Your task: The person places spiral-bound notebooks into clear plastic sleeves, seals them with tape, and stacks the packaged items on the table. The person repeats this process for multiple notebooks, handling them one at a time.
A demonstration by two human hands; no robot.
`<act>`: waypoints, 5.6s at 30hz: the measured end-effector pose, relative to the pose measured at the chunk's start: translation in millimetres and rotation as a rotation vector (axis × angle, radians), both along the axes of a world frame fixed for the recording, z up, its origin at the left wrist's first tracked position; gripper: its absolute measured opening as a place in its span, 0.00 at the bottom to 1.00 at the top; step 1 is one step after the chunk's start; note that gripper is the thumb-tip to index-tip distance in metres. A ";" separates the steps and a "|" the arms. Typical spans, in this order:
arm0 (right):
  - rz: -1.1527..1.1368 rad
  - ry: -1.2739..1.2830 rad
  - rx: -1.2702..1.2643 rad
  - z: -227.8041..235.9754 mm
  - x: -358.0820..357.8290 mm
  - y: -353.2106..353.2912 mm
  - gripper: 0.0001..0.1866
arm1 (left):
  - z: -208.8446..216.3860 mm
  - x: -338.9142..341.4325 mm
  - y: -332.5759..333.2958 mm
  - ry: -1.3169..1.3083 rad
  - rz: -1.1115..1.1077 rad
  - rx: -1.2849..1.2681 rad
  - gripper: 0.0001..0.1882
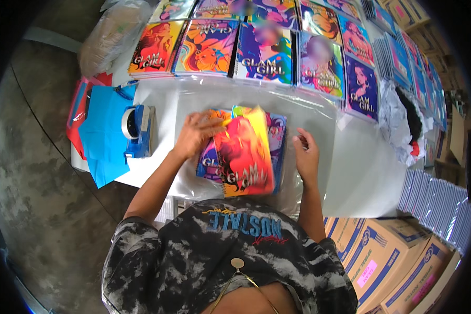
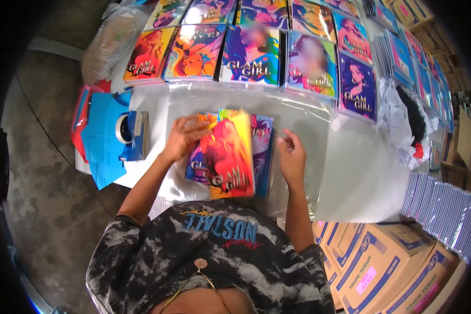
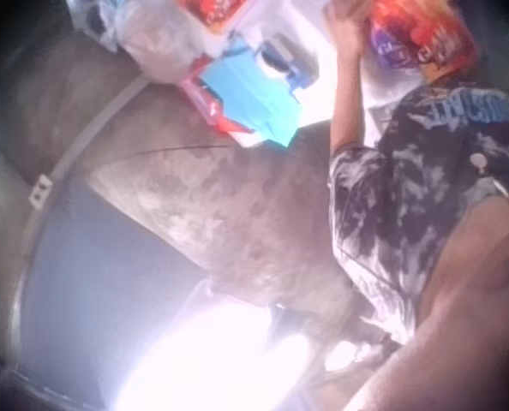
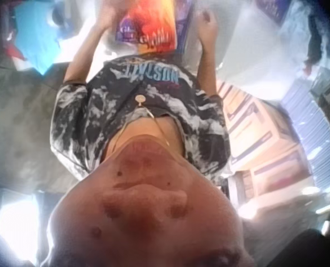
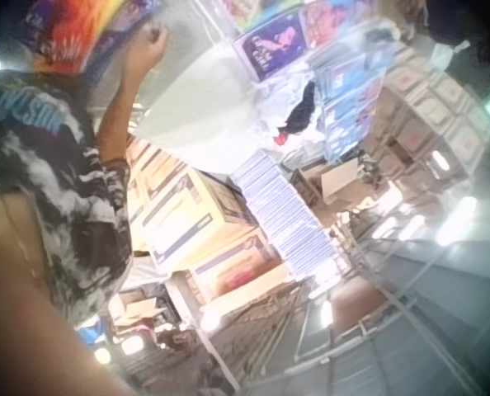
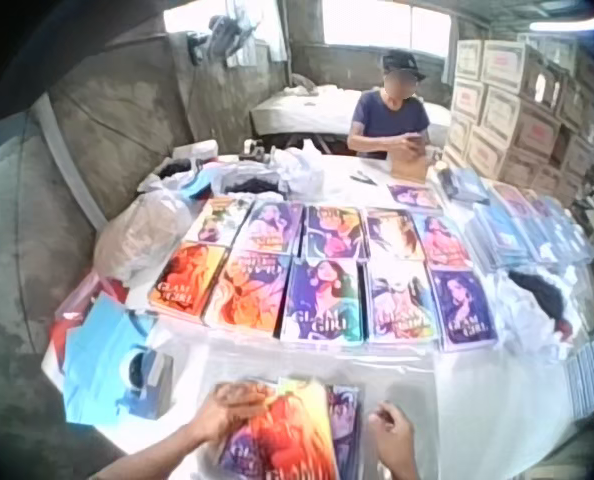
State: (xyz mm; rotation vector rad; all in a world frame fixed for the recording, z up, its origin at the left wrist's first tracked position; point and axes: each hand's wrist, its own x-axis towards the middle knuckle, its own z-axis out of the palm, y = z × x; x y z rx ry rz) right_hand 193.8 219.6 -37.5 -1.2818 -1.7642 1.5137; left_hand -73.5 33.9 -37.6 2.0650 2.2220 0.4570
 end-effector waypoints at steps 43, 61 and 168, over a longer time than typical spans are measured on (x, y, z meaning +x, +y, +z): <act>-0.175 0.593 0.208 128.9 -34.9 148.9 0.19 | 37.1 -15.7 36.4 -0.504 0.026 0.212 0.18; 0.348 -0.268 0.124 20.3 -34.0 75.8 0.15 | 42.1 29.2 15.1 0.024 0.020 -0.141 0.26; 0.279 0.617 -0.123 38.1 -0.8 -74.1 0.39 | 68.8 85.3 -20.0 -1.401 0.481 0.378 0.46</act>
